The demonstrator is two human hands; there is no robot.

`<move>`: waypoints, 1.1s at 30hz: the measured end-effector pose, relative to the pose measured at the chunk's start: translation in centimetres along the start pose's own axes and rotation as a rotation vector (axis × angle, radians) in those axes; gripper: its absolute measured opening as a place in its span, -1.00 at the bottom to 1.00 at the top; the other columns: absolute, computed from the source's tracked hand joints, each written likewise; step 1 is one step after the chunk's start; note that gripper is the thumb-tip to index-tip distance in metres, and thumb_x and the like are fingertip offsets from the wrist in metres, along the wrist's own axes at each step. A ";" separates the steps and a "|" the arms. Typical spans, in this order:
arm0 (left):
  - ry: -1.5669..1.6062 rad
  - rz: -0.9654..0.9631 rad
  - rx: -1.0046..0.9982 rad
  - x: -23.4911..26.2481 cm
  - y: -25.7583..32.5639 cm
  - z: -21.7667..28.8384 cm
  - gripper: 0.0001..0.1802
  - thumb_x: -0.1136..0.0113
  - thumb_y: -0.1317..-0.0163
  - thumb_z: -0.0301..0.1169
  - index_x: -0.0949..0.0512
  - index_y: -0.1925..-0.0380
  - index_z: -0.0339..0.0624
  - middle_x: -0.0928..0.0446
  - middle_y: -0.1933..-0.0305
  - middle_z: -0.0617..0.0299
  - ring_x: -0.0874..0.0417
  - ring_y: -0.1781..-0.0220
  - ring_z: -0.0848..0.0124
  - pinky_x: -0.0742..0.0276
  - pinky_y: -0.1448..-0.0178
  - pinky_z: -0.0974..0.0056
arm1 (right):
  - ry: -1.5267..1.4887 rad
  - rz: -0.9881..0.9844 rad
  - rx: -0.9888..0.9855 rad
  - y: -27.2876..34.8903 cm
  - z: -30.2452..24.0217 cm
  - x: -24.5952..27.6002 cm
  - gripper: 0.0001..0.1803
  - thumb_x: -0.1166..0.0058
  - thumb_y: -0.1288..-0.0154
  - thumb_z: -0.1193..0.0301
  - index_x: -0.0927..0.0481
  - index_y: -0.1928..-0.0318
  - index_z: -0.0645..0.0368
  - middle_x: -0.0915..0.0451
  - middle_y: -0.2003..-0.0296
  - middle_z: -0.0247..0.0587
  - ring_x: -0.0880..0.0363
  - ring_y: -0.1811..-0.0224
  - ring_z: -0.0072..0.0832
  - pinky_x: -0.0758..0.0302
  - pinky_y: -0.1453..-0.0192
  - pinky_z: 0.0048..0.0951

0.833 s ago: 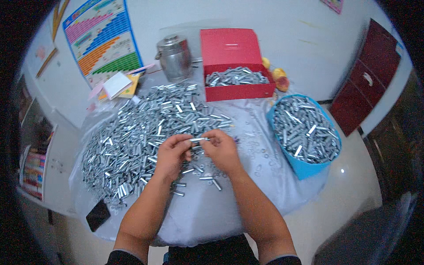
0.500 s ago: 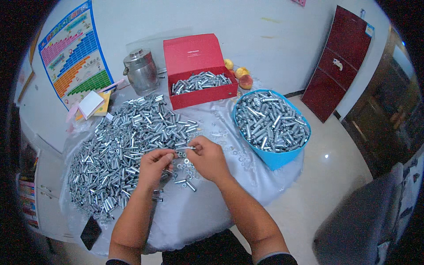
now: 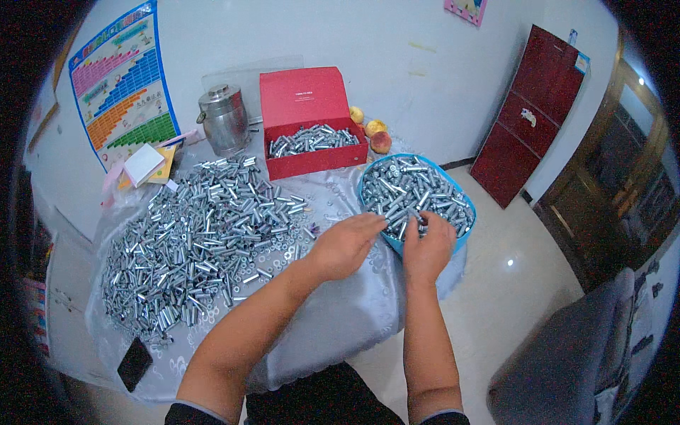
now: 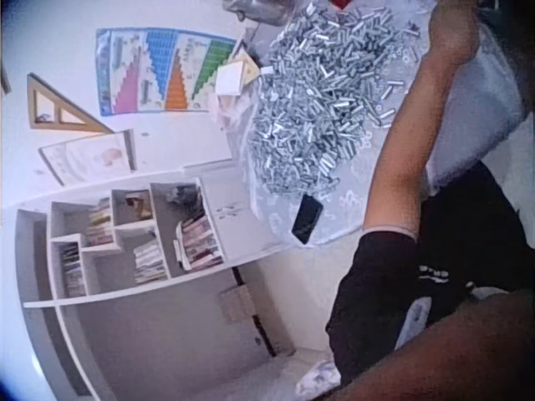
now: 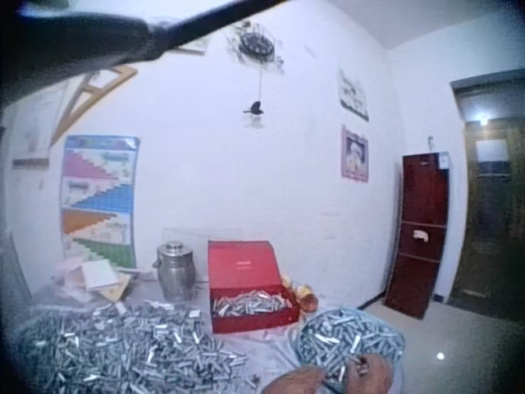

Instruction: The person sits at a table covered with a large pile of metal bolts and washers. They repeatedly pick up a bolt and a washer, thread the washer onto the bolt, and place the assembled unit into a blue container on the right. The process is repetitive and manual, with no tools used.

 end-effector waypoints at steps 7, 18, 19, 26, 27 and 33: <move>-0.136 -0.077 0.015 -3.0 2.1 -0.5 -0.46 0.01 -0.23 -0.48 -0.35 -0.25 -0.31 -0.31 -0.37 -0.10 -0.30 -0.42 0.06 -0.22 -0.47 0.13 | 0.210 -0.174 0.000 0.0 3.3 -0.6 -0.73 -0.17 -0.18 0.26 -0.68 0.24 0.20 -0.62 0.19 -0.04 -0.52 0.05 -0.08 -0.38 -0.09 -0.13; -0.278 -0.136 0.459 10.0 13.3 -6.8 -0.75 -0.16 -0.15 -0.36 -0.67 0.19 -0.16 -0.64 0.19 0.02 -0.58 0.05 0.02 -0.48 -0.07 0.03 | -0.112 -0.073 0.181 1.9 -4.5 -0.5 -0.82 -0.17 -0.15 0.40 -0.65 0.26 0.21 -0.63 0.23 -0.05 -0.55 0.11 -0.09 -0.40 -0.05 -0.15; -0.294 -0.159 0.496 10.9 14.0 -6.5 -0.76 -0.15 -0.15 -0.35 -0.67 0.21 -0.15 -0.64 0.18 0.03 -0.58 0.05 0.04 -0.49 -0.07 0.03 | -0.181 -0.187 0.175 2.3 -5.6 -1.7 -0.83 -0.17 -0.14 0.40 -0.66 0.29 0.22 -0.63 0.26 -0.04 -0.56 0.15 -0.08 -0.42 -0.03 -0.16; -0.357 -0.163 0.426 10.9 16.5 -5.5 -0.78 -0.21 -0.07 -0.45 -0.66 0.24 -0.18 -0.63 0.15 0.11 -0.54 0.04 0.11 -0.44 -0.12 0.11 | -0.294 -0.877 0.121 6.4 -13.0 -11.2 -0.76 -0.17 -0.17 0.27 -0.69 0.34 0.20 -0.67 0.33 0.01 -0.63 0.21 -0.06 -0.51 0.11 -0.13; -0.356 -0.168 0.434 11.0 16.7 -5.4 -0.77 -0.23 -0.05 -0.46 -0.65 0.23 -0.19 -0.62 0.12 0.12 -0.54 0.04 0.11 -0.43 -0.11 0.11 | -0.300 -0.926 0.104 6.5 -13.8 -12.2 -0.74 -0.17 -0.18 0.25 -0.69 0.34 0.20 -0.67 0.33 0.01 -0.63 0.21 -0.07 -0.52 0.12 -0.13; -0.339 -0.049 0.429 11.2 17.5 -5.9 -0.80 -0.30 -0.02 -0.44 -0.59 0.31 -0.19 -0.57 0.25 0.10 -0.52 0.09 0.09 -0.43 -0.05 0.12 | -0.419 -0.993 0.085 8.4 -17.5 -16.5 -0.71 -0.17 -0.19 0.20 -0.68 0.33 0.20 -0.67 0.33 0.02 -0.64 0.23 -0.05 -0.53 0.13 -0.15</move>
Point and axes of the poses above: each hand's wrist, its own y-axis away from the middle knuckle, its own x-axis out of the back of the hand, z = x × y, the point moved 7 cm from there along -y, towards the middle knuckle
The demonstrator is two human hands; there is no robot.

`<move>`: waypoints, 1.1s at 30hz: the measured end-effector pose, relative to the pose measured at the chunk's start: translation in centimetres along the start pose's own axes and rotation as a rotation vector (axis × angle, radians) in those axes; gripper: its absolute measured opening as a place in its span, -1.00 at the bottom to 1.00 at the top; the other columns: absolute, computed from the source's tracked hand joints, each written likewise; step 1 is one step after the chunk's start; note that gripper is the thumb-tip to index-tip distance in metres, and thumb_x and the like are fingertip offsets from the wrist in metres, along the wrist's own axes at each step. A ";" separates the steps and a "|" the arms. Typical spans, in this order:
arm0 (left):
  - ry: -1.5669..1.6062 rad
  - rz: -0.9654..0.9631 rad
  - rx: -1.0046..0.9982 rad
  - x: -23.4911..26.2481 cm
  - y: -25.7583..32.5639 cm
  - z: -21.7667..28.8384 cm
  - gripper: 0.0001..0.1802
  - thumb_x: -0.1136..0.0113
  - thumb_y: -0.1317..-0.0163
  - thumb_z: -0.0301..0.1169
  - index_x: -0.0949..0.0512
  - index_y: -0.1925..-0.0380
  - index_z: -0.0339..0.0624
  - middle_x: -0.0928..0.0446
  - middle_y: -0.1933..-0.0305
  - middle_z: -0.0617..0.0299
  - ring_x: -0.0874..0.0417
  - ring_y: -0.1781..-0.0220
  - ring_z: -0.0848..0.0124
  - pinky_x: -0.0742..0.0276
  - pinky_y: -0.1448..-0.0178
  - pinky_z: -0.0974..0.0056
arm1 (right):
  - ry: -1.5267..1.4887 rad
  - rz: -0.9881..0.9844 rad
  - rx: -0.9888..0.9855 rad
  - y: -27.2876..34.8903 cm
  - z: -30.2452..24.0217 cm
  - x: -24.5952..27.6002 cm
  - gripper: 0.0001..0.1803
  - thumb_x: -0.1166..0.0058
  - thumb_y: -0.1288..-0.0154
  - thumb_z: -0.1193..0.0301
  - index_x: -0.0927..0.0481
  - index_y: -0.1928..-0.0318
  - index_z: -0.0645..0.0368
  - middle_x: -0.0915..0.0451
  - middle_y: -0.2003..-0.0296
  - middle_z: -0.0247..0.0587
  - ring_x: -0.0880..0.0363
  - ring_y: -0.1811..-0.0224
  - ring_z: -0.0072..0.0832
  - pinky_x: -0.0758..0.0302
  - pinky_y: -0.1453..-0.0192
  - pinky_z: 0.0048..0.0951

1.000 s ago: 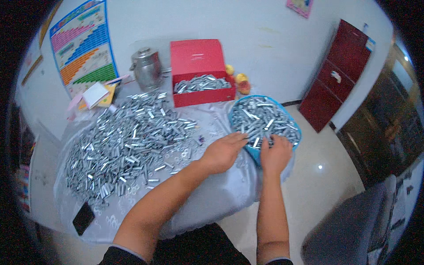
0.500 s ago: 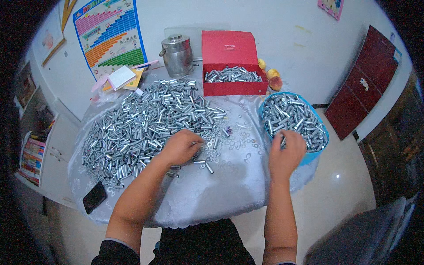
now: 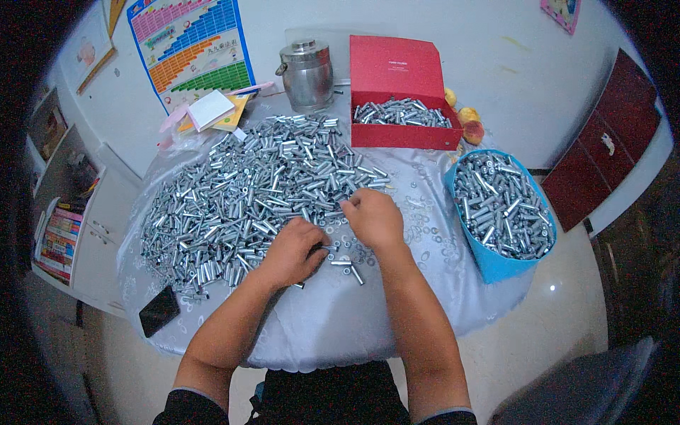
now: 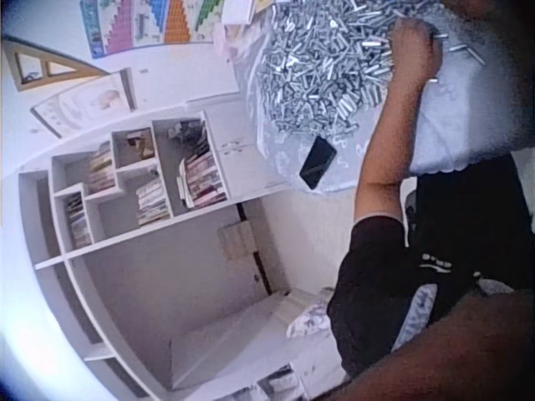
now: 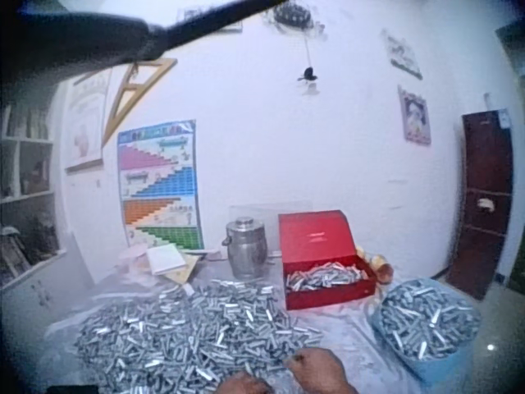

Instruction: The person sits at a table covered with a large pile of metal bolts and washers. They repeatedly pick up a bolt and a washer, thread the washer onto the bolt, and place the assembled unit into a blue container on the right. The process is repetitive and manual, with no tools used.

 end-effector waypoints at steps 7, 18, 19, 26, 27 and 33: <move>0.415 0.323 0.437 3.0 1.6 -4.1 -0.82 -0.28 -0.17 -0.49 -0.59 0.21 -0.26 -0.61 0.18 0.14 -0.63 0.18 0.35 -0.55 0.06 0.28 | -0.169 0.125 0.013 -0.1 0.8 -1.2 -0.78 -0.16 -0.20 0.31 -0.66 0.30 0.23 -0.65 0.37 -0.01 -0.62 0.30 -0.08 -0.51 0.17 -0.18; 0.673 0.634 0.464 3.4 3.2 -7.1 -0.64 -0.09 -0.33 -0.54 -0.48 -0.13 -0.28 -0.48 0.27 0.27 -0.53 0.34 0.53 -0.54 0.22 0.40 | -0.021 -0.029 0.379 1.4 -3.9 -3.9 -0.90 -0.19 -0.11 0.42 -0.67 0.34 0.13 -0.60 0.37 -0.09 -0.60 0.27 -0.15 -0.53 0.17 -0.20; 0.746 0.663 0.466 3.4 3.3 -7.1 -0.64 -0.07 -0.34 -0.54 -0.48 -0.14 -0.28 -0.48 0.27 0.27 -0.52 0.34 0.53 -0.54 0.22 0.39 | -0.011 -0.036 0.393 1.6 -4.1 -4.2 -0.90 -0.19 -0.10 0.42 -0.68 0.35 0.12 -0.60 0.37 -0.10 -0.60 0.27 -0.16 -0.54 0.17 -0.21; 0.854 0.655 0.521 3.4 3.5 -7.6 -0.66 -0.03 -0.35 -0.57 -0.48 -0.12 -0.23 -0.48 0.23 0.26 -0.53 0.31 0.54 -0.56 0.19 0.39 | 0.120 -0.168 0.586 2.6 -6.6 -7.1 -0.86 -0.21 -0.02 0.44 -0.65 0.32 0.08 -0.49 0.28 -0.14 -0.58 0.19 -0.20 -0.55 0.15 -0.18; 0.864 0.656 0.517 3.4 3.6 -7.7 -0.67 -0.03 -0.35 -0.57 -0.48 -0.11 -0.22 -0.49 0.22 0.25 -0.53 0.31 0.54 -0.56 0.19 0.39 | 0.164 -0.163 0.566 2.5 -6.7 -7.1 -0.86 -0.21 -0.03 0.44 -0.64 0.33 0.10 -0.49 0.28 -0.12 -0.58 0.18 -0.19 -0.55 0.14 -0.17; 1.107 0.631 0.478 2.8 3.4 -7.8 -0.61 0.00 -0.35 -0.61 -0.39 -0.18 -0.26 -0.55 0.12 0.10 -0.68 0.17 0.36 -0.64 0.07 0.32 | 0.218 -0.163 0.425 2.3 -5.4 -6.9 -0.85 -0.20 -0.08 0.41 -0.56 0.34 0.16 -0.48 0.27 -0.06 -0.57 0.16 -0.12 -0.52 0.10 -0.13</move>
Point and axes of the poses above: each hand's wrist, its own y-axis away from the middle knuckle, its own x-axis out of the back of the hand, z = x × y, the point moved 7 cm from there along -y, towards the middle knuckle
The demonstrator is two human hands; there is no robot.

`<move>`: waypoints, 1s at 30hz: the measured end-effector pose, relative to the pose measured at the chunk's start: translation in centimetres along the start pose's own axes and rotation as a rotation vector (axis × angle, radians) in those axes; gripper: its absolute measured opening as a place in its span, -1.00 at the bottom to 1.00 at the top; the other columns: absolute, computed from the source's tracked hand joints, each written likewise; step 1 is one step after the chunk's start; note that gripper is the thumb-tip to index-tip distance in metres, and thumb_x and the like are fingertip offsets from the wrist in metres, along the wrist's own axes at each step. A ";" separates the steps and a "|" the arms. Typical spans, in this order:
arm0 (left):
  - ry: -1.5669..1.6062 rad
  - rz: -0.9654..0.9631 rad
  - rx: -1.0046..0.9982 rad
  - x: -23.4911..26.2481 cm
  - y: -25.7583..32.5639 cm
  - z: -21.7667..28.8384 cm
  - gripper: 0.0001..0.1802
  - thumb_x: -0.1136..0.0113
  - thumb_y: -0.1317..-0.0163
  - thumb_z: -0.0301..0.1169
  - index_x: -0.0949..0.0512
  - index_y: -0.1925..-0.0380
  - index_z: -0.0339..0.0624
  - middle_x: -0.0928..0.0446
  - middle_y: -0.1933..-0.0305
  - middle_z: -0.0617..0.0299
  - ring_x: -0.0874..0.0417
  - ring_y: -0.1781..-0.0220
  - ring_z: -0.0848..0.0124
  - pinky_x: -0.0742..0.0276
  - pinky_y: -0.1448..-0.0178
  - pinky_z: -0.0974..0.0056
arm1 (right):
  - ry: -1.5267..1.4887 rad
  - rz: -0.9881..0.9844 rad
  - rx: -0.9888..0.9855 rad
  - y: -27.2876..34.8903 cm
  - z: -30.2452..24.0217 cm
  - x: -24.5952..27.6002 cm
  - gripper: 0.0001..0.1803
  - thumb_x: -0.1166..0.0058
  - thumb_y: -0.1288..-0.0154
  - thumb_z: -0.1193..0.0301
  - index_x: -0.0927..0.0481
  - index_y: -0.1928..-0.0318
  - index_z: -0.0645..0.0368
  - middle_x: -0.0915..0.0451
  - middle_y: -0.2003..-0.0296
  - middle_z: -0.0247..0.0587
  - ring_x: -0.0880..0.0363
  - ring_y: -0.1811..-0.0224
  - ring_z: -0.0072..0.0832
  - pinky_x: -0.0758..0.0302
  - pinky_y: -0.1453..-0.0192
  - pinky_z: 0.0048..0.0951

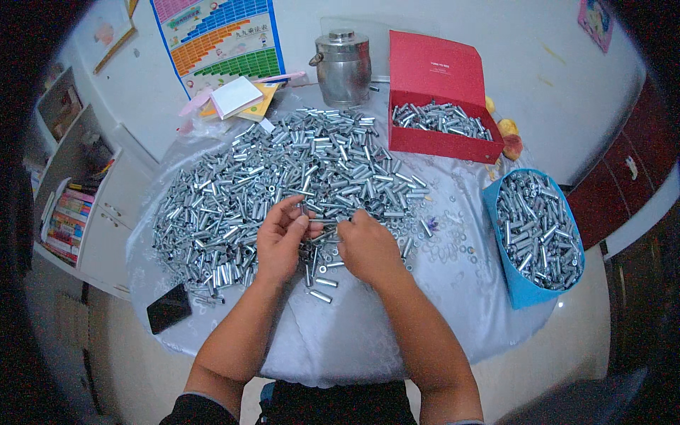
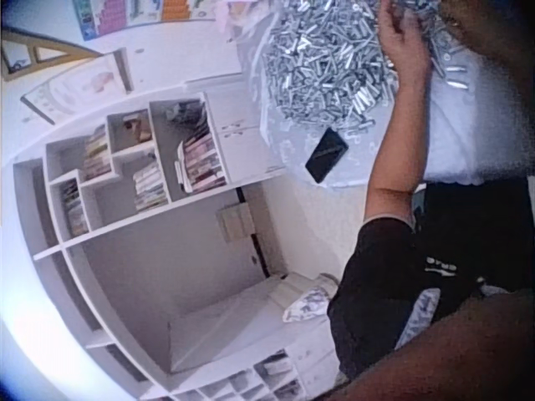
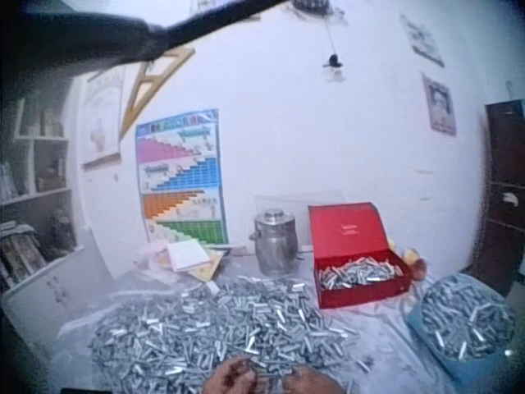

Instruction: The person sits at a table covered with a large pile of metal bolts and washers. They repeatedly pick up a bolt and a washer, thread the washer onto the bolt, and place the assembled unit into a blue container on the right. The process is repetitive and manual, with no tools used.

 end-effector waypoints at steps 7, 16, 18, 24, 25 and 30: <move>0.078 0.003 0.078 -0.3 0.1 -0.5 -0.70 -0.04 -0.33 -0.59 -0.42 -0.06 -0.35 -0.59 0.08 0.00 -0.70 0.12 0.26 -0.66 0.01 0.23 | -0.359 0.168 -0.127 0.7 1.6 1.9 -0.87 -0.18 -0.19 0.45 -0.55 0.29 0.24 -0.52 0.32 -0.05 -0.58 0.25 -0.17 -0.52 0.14 -0.24; 0.120 -0.042 0.187 -1.7 0.7 -0.2 -0.74 -0.07 -0.30 -0.61 -0.43 0.01 -0.32 -0.59 0.16 0.07 -0.71 0.13 0.26 -0.69 0.04 0.26 | -1.002 0.231 -0.357 1.3 4.9 1.2 -0.79 -0.13 -0.25 0.53 -0.61 0.10 0.31 -0.65 0.28 -0.18 -0.64 0.28 -0.52 -0.54 0.21 -0.52; 0.188 -0.024 0.244 -2.1 0.9 0.1 -0.65 -0.08 -0.32 -0.56 -0.41 -0.10 -0.30 -0.58 0.16 0.07 -0.71 0.12 0.24 -0.71 0.07 0.26 | -1.083 0.235 -0.373 1.3 4.9 1.2 -0.77 -0.13 -0.24 0.55 -0.60 0.09 0.34 -0.66 0.27 -0.16 -0.65 0.26 -0.53 -0.54 0.20 -0.54; 0.382 -0.052 0.364 -1.7 0.9 -0.7 -0.66 -0.10 -0.35 -0.47 -0.41 -0.11 -0.25 -0.60 0.15 0.06 -0.72 0.11 0.21 -0.72 0.06 0.24 | -1.117 0.210 -0.398 1.4 4.6 1.8 -0.78 -0.13 -0.24 0.55 -0.60 0.11 0.37 -0.66 0.31 -0.16 -0.65 0.28 -0.53 -0.55 0.19 -0.56; 0.393 -0.047 0.357 -1.6 0.9 -0.9 -0.67 -0.11 -0.35 -0.47 -0.41 -0.10 -0.25 -0.60 0.15 0.06 -0.72 0.11 0.21 -0.73 0.06 0.24 | -1.139 0.214 -0.389 1.4 4.4 1.9 -0.79 -0.14 -0.24 0.55 -0.60 0.11 0.37 -0.66 0.32 -0.17 -0.65 0.29 -0.53 -0.54 0.19 -0.57; 0.392 -0.009 0.355 -1.4 0.8 -1.1 -0.74 -0.11 -0.36 -0.46 -0.43 -0.02 -0.22 -0.60 0.07 0.00 -0.71 0.08 0.20 -0.73 0.06 0.23 | -1.192 0.240 -0.353 1.3 4.1 2.3 -0.81 -0.15 -0.25 0.55 -0.60 0.13 0.35 -0.65 0.35 -0.20 -0.65 0.31 -0.56 -0.55 0.23 -0.59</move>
Point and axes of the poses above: each hand's wrist, its own y-axis away from the middle knuckle, its own x-axis out of the back of the hand, z = x × y, the point moved 7 cm from there along -y, towards the middle knuckle
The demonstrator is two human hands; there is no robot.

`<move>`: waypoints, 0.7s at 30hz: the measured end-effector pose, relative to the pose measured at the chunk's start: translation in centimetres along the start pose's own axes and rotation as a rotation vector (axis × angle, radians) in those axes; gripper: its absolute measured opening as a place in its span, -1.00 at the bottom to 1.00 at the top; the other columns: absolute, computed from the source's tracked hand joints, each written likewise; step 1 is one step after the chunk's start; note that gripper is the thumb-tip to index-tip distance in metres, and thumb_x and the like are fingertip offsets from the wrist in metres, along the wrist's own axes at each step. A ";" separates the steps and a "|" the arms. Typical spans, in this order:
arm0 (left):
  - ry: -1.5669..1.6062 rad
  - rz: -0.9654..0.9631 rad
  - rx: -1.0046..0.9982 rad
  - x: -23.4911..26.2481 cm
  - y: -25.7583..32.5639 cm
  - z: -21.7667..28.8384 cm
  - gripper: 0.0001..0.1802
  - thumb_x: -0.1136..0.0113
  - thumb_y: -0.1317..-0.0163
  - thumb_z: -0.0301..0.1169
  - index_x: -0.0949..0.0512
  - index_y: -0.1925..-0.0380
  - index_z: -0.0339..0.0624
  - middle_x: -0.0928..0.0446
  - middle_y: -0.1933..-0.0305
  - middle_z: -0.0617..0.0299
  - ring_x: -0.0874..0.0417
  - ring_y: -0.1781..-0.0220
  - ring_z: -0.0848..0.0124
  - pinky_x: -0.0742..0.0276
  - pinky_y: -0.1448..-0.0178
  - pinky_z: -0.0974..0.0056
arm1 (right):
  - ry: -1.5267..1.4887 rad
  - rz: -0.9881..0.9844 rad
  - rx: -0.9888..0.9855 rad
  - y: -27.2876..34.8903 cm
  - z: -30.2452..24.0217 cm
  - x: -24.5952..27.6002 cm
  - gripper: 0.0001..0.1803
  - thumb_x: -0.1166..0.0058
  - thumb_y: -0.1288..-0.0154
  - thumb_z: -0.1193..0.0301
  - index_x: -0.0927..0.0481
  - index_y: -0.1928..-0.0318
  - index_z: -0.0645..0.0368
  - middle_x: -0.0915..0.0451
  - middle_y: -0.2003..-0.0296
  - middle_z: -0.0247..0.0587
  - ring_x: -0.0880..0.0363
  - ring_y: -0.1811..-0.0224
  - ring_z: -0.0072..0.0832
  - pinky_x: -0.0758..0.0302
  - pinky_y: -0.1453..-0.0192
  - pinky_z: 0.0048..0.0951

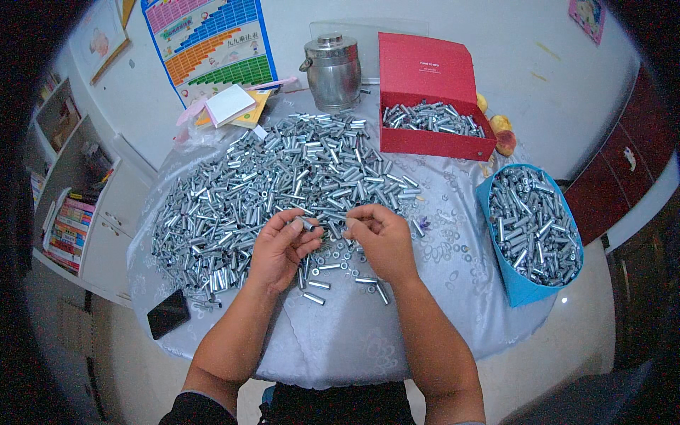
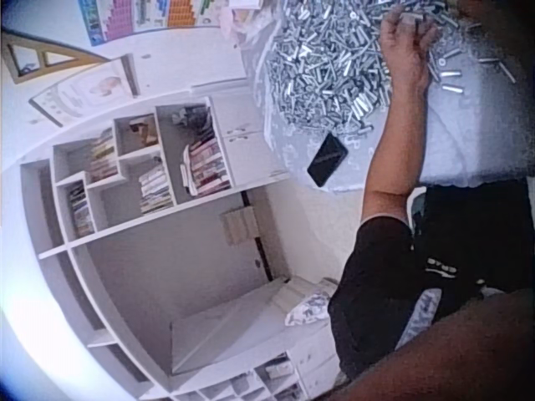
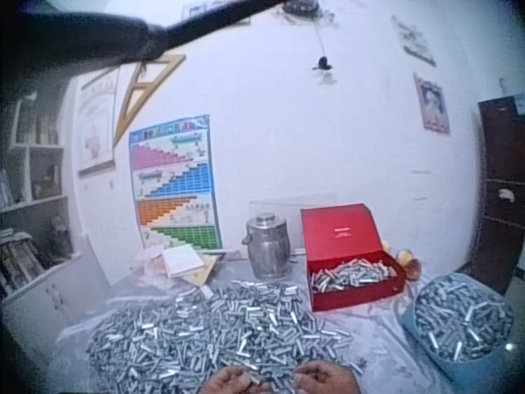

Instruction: The person sits at a table covered with a large pile of metal bolts and washers. They repeatedly pick up a bolt and a washer, thread the washer onto the bolt, and place the assembled unit into a blue container on the right. The process is repetitive and manual, with no tools used.

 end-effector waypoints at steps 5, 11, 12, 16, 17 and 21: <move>0.023 0.005 -0.008 0.2 -0.1 -0.1 -0.79 -0.10 -0.36 -0.46 -0.44 0.03 -0.21 -0.59 0.01 -0.04 -0.70 0.03 0.19 -0.73 0.05 0.24 | 0.034 -0.046 0.034 0.2 -0.3 -0.4 -0.83 -0.14 -0.26 0.55 -0.61 0.15 0.35 -0.65 0.35 -0.23 -0.65 0.33 -0.57 -0.57 0.24 -0.58; -0.011 0.050 0.021 0.0 0.0 -0.1 -0.80 -0.06 -0.37 -0.49 -0.41 0.04 -0.25 -0.58 0.01 -0.07 -0.70 0.03 0.19 -0.73 0.04 0.24 | 0.055 -0.052 0.031 0.4 -0.5 -0.7 -0.84 -0.14 -0.27 0.55 -0.61 0.16 0.35 -0.65 0.36 -0.24 -0.65 0.34 -0.56 -0.59 0.24 -0.56; -0.014 0.045 0.017 -0.1 0.1 -0.1 -0.80 -0.06 -0.37 -0.49 -0.41 0.03 -0.25 -0.58 0.01 -0.07 -0.70 0.02 0.19 -0.73 0.03 0.24 | 0.056 -0.052 0.029 0.4 -0.6 -0.7 -0.84 -0.14 -0.27 0.54 -0.61 0.16 0.34 -0.65 0.36 -0.24 -0.65 0.34 -0.56 -0.59 0.24 -0.56; -0.019 0.021 0.007 -0.4 0.2 0.0 -0.79 -0.05 -0.37 -0.50 -0.40 0.03 -0.27 -0.58 0.01 -0.08 -0.69 0.01 0.20 -0.73 0.03 0.25 | 0.052 -0.050 0.032 0.4 -0.5 -0.7 -0.85 -0.14 -0.28 0.54 -0.61 0.16 0.34 -0.64 0.37 -0.24 -0.65 0.35 -0.56 -0.59 0.25 -0.56; -0.018 0.013 0.006 -0.5 0.2 0.0 -0.79 -0.05 -0.37 -0.50 -0.40 0.03 -0.27 -0.58 0.00 -0.08 -0.69 0.01 0.20 -0.73 0.03 0.25 | 0.049 -0.049 0.036 0.3 -0.4 -0.7 -0.85 -0.14 -0.28 0.54 -0.61 0.16 0.34 -0.64 0.37 -0.24 -0.65 0.35 -0.56 -0.59 0.25 -0.56; -0.031 0.008 -0.002 -0.5 0.2 -0.2 -0.78 -0.05 -0.35 -0.51 -0.39 0.03 -0.28 -0.58 0.00 -0.09 -0.70 0.03 0.20 -0.72 0.04 0.26 | 0.018 -0.026 0.017 0.2 -0.1 -0.5 -0.85 -0.15 -0.28 0.53 -0.61 0.17 0.34 -0.64 0.38 -0.23 -0.63 0.40 -0.57 -0.59 0.29 -0.55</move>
Point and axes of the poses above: each hand's wrist, its own y-axis away from the middle knuckle, its own x-axis out of the back of the hand, z = x × y, the point moved 7 cm from there along -y, towards the middle knuckle
